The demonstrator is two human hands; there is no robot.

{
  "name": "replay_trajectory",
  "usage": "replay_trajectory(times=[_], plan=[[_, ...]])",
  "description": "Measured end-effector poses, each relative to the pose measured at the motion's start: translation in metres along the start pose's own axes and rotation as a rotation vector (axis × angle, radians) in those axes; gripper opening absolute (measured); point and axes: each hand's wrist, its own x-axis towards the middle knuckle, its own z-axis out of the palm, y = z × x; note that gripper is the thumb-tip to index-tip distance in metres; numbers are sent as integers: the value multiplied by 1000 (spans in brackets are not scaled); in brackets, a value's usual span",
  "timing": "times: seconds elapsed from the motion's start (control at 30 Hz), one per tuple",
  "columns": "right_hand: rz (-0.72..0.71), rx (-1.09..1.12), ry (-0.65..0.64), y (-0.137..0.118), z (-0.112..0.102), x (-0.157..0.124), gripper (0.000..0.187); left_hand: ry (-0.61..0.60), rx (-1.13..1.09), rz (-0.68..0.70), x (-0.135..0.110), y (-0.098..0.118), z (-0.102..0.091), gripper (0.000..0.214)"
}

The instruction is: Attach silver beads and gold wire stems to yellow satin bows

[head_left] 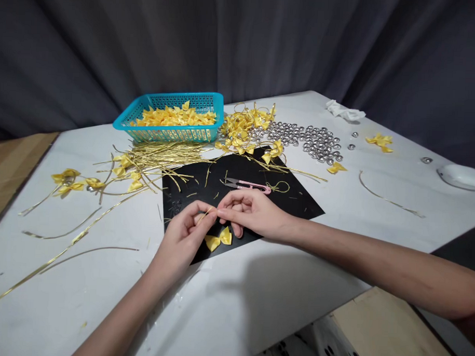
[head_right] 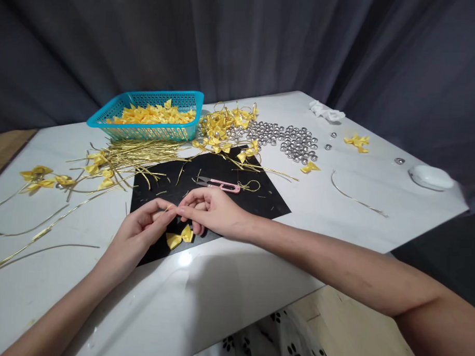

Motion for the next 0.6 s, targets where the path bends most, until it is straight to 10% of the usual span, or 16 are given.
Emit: replay_trajectory(times=[0.6], plan=[[-40,-78,65,3,6,-2,19,1,-90,29,2,-3,0,29]])
